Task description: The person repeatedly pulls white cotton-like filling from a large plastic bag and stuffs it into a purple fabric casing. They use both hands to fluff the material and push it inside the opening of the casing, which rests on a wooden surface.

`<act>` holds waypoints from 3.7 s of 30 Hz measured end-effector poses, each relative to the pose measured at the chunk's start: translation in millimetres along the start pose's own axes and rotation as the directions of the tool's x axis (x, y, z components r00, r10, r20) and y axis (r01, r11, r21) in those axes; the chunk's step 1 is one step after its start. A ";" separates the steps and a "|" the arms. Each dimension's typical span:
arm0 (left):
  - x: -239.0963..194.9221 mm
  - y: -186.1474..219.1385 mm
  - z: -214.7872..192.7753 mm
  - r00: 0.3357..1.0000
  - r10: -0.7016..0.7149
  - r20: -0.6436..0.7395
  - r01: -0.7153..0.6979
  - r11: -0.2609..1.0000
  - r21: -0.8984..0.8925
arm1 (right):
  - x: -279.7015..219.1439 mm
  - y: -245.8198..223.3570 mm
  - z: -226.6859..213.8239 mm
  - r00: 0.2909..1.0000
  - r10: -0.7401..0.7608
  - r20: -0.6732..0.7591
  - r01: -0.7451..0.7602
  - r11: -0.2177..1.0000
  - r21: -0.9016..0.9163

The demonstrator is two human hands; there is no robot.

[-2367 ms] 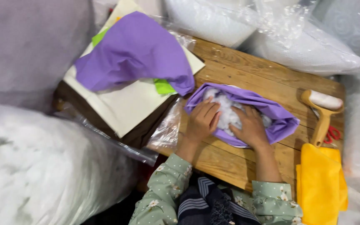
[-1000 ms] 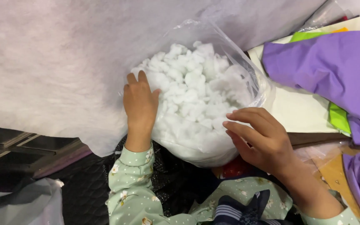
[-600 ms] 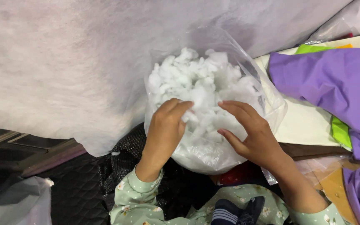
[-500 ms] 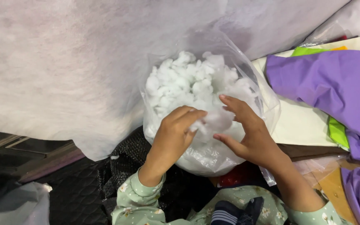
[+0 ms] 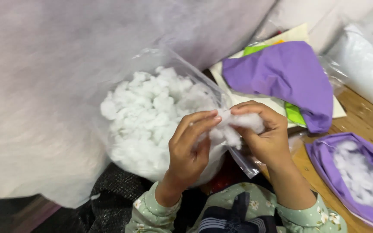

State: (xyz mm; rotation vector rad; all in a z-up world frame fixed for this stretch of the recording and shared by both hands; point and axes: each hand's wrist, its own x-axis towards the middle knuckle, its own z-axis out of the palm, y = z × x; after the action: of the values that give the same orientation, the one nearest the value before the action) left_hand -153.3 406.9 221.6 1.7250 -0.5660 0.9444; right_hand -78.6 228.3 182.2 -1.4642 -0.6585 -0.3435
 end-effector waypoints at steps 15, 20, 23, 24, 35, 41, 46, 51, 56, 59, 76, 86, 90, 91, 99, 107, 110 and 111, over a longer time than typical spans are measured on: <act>-54.9 -42.7 394.3 0.829 0.261 0.494 0.105 0.796 -0.596 | -192.5 61.6 -295.3 0.698 -0.158 -0.698 -0.370 0.755 -0.541; -55.9 -40.7 451.6 0.631 0.382 0.675 0.241 0.730 -0.640 | -213.6 75.1 -342.3 0.695 -0.199 -0.691 -0.384 0.709 -0.591; -42.5 -35.2 463.7 0.573 0.406 0.712 0.218 0.762 -0.610 | -214.9 72.8 -359.4 0.687 -0.213 -0.695 -0.410 0.676 -0.613; -47.2 -29.9 455.5 0.552 0.407 0.728 0.159 0.805 -0.571 | -227.8 68.1 -352.6 0.693 -0.196 -0.694 -0.427 0.664 -0.614; -79.4 -100.5 480.8 0.563 0.196 0.803 0.509 0.683 -0.523 | -222.8 56.5 -345.2 0.720 -0.234 -0.653 -0.337 0.704 -0.625; -78.5 -74.4 481.4 0.475 0.244 0.846 0.595 0.619 -0.513 | -216.7 57.9 -353.2 0.746 -0.217 -0.629 -0.321 0.711 -0.626; -84.0 -69.7 485.9 0.483 0.241 0.842 0.585 0.626 -0.515 | -212.6 56.9 -350.1 0.731 -0.230 -0.642 -0.345 0.688 -0.639; -82.0 -80.1 485.3 0.526 0.153 0.837 0.576 0.660 -0.483 | -209.2 53.8 -351.4 0.742 -0.238 -0.627 -0.361 0.647 -0.672; -82.7 -83.3 480.1 0.480 0.167 0.862 0.613 0.639 -0.465 | -204.9 49.4 -349.1 0.758 -0.214 -0.616 -0.365 0.644 -0.672; -81.0 -83.5 480.8 0.478 0.134 0.868 0.626 0.641 -0.444 | -205.1 51.8 -350.9 0.761 -0.181 -0.623 -0.360 0.682 -0.637; -80.4 -69.8 479.0 0.519 0.179 0.836 0.632 0.578 -0.516 | -227.2 50.3 -359.8 0.690 -0.001 -0.724 -0.408 0.825 -0.390; -91.2 -77.8 484.4 0.489 0.263 0.831 0.655 0.519 -0.550 | -219.5 51.6 -354.4 0.749 0.006 -0.663 -0.449 0.740 -0.500; -92.4 -82.7 482.5 0.481 0.275 0.833 0.698 0.455 -0.553 | -214.8 45.6 -351.7 0.755 -0.148 -0.638 -0.421 0.637 -0.646; -90.5 -83.5 482.8 0.482 0.277 0.831 0.696 0.456 -0.555 | -211.5 44.4 -352.0 0.756 -0.152 -0.637 -0.418 0.637 -0.648; -83.7 -85.6 475.6 0.517 0.265 0.814 0.686 0.441 -0.579 | -209.0 31.3 -359.2 0.703 -0.283 -0.652 -0.409 0.589 -0.697; -68.7 -110.9 468.3 0.597 0.138 0.790 0.668 0.459 -0.585 | -273.8 48.9 -401.0 0.495 -0.316 -0.809 -0.442 0.710 -0.548; -77.9 -133.1 471.2 0.640 0.095 0.763 0.671 0.414 -0.615 | -290.0 52.3 -411.2 0.453 -0.264 -0.852 -0.437 0.767 -0.470; -82.0 -140.0 472.3 0.659 0.084 0.747 0.670 0.387 -0.634 | -292.5 53.4 -412.4 0.470 -0.229 -0.853 -0.410 0.799 -0.441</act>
State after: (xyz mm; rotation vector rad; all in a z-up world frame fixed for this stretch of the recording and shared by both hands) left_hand 56.1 7.7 6.4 1.0012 -0.9379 -0.4160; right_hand -192.8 -221.3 -26.0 -1.6261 0.4822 -1.2317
